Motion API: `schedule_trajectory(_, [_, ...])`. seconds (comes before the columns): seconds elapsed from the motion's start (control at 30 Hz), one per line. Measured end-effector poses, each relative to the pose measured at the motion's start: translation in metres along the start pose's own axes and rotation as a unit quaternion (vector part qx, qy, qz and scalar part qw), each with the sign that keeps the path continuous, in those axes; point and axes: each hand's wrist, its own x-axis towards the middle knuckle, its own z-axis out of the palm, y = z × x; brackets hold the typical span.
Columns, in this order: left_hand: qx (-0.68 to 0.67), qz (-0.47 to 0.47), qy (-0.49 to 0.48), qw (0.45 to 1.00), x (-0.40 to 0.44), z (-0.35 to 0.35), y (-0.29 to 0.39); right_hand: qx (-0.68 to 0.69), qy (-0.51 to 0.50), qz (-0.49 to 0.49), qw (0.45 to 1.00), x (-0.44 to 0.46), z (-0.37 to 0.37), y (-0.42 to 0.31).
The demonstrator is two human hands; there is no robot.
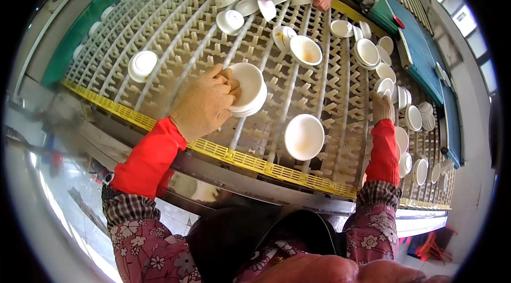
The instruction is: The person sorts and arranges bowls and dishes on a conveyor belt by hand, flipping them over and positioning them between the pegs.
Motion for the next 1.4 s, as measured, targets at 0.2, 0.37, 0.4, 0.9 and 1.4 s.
schedule_trajectory(0.2, [-0.163, -0.251, -0.01, 0.954, -0.005, 0.006, 0.014, 0.439, -0.001, -0.19, 0.878, -0.018, -0.041, -0.101])
schedule_trajectory(0.37, [-0.17, -0.357, 0.15, 0.906, -0.044, 0.03, -0.033, 0.384, 0.189, -0.293, 0.855, -0.018, -0.108, -0.251])
schedule_trajectory(0.4, [-0.038, -0.321, 0.121, 0.938, -0.052, 0.014, -0.044, 0.411, 0.164, -0.279, 0.852, -0.009, -0.105, -0.269])
schedule_trajectory(0.9, [0.06, -0.047, -0.123, 0.989, 0.011, 0.004, 0.028, 0.162, -0.005, -0.465, 0.87, -0.172, -0.1, -0.189])
schedule_trajectory(1.4, [-0.068, -0.315, 0.048, 0.945, -0.017, 0.005, -0.005, 0.52, 0.062, -0.348, 0.778, -0.033, -0.131, -0.296])
